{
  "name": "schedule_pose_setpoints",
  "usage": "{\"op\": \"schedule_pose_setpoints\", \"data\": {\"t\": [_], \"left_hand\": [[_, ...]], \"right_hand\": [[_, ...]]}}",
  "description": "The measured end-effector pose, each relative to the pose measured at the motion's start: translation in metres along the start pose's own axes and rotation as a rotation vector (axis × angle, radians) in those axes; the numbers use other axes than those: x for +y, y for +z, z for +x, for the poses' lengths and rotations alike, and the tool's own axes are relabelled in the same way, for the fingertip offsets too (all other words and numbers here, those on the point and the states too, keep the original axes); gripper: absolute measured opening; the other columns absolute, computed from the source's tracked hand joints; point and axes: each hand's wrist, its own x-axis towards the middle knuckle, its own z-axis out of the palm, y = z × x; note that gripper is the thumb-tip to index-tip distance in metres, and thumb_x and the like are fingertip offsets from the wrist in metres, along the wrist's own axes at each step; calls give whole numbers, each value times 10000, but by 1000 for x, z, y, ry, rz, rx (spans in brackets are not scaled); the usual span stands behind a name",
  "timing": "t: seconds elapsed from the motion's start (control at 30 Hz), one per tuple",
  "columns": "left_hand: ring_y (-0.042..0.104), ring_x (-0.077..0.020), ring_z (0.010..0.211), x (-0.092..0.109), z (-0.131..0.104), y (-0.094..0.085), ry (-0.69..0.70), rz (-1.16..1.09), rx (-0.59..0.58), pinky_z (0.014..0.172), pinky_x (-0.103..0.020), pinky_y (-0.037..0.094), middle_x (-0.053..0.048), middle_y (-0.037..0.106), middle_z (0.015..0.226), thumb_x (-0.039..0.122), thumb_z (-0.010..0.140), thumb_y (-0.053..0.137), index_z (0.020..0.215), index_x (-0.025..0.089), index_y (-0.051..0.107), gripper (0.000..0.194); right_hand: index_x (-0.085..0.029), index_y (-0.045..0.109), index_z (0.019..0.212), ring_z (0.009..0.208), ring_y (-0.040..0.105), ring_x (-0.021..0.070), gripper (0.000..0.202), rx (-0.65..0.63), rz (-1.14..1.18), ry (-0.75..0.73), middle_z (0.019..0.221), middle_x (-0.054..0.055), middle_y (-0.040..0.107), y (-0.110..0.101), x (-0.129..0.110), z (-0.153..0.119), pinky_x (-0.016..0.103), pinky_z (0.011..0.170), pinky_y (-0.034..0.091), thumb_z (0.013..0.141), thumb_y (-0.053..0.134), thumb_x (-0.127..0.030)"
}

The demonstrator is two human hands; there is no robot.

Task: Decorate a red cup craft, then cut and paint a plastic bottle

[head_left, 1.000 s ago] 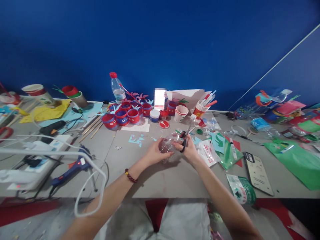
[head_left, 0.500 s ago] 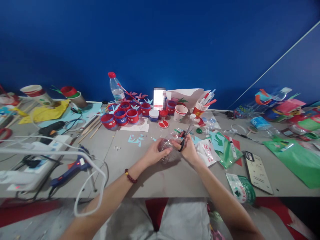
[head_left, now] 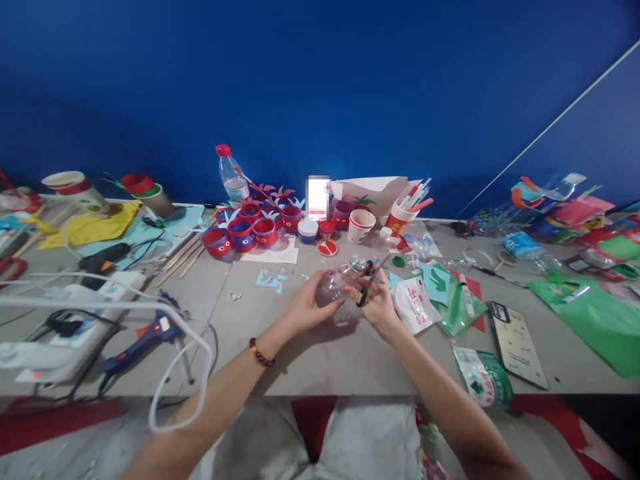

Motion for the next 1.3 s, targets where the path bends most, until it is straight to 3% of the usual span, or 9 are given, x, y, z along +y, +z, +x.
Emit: {"op": "schedule_pose_setpoints", "data": {"t": [0.13, 0.3, 0.5, 0.7, 0.87, 1.07, 1.3], "left_hand": [[579, -288, 1147, -2, -1, 0, -46, 16, 36, 1010, -430, 438, -134, 606, 1263, 363, 732, 710, 1237, 179, 524, 569], [575, -275, 1162, -2, 0, 0, -38, -32, 31, 1017, -411, 444, -115, 612, 1250, 319, 708, 720, 1219, 189, 534, 559], [557, -264, 1184, -2, -1, -4, 16, -122, -43, 1047, -402, 418, -98, 599, 1275, 312, 744, 698, 1251, 215, 514, 548], [597, -262, 1103, -5, 1, -5, -39, -220, -51, 973, -383, 461, -101, 647, 1163, 395, 806, 637, 1179, 189, 550, 434], [619, -236, 1015, 0, 3, -8, 15, -170, -100, 891, -336, 483, -75, 673, 1085, 400, 819, 615, 1127, 188, 581, 376], [613, -175, 792, -4, 5, -12, -55, -178, -90, 692, -270, 489, -47, 666, 909, 349, 683, 726, 1013, 164, 583, 405], [631, -194, 857, -6, 5, -12, -82, -261, -75, 759, -291, 508, -71, 669, 1016, 297, 598, 776, 1075, 166, 587, 530]], "right_hand": [[-272, 454, 869, 915, 688, 215, 537, 21, -28, -66, 930, -12, 624, 2, 1, -2, 326, 747, 597, 543, 879, -241], [-258, 453, 804, 826, 681, 221, 542, 58, -50, -20, 862, -15, 593, 9, -5, -3, 304, 607, 576, 493, 893, -303], [-264, 492, 841, 845, 664, 201, 501, 14, -132, -93, 911, -3, 576, 7, -5, -6, 318, 701, 573, 538, 888, -314], [-263, 513, 873, 879, 661, 211, 457, -16, -171, -100, 929, 8, 589, 2, 1, -7, 342, 772, 568, 591, 867, -319], [-267, 529, 907, 896, 667, 204, 447, -30, -166, -93, 908, -7, 600, 1, 3, -6, 323, 786, 559, 609, 858, -321], [-258, 502, 838, 776, 608, 176, 438, -76, -188, -88, 827, -18, 554, 6, -3, -7, 315, 718, 541, 598, 859, -343], [-243, 544, 822, 784, 508, 167, 354, -69, -373, -229, 821, -14, 526, -3, 3, -4, 303, 742, 476, 642, 833, -341]]}}
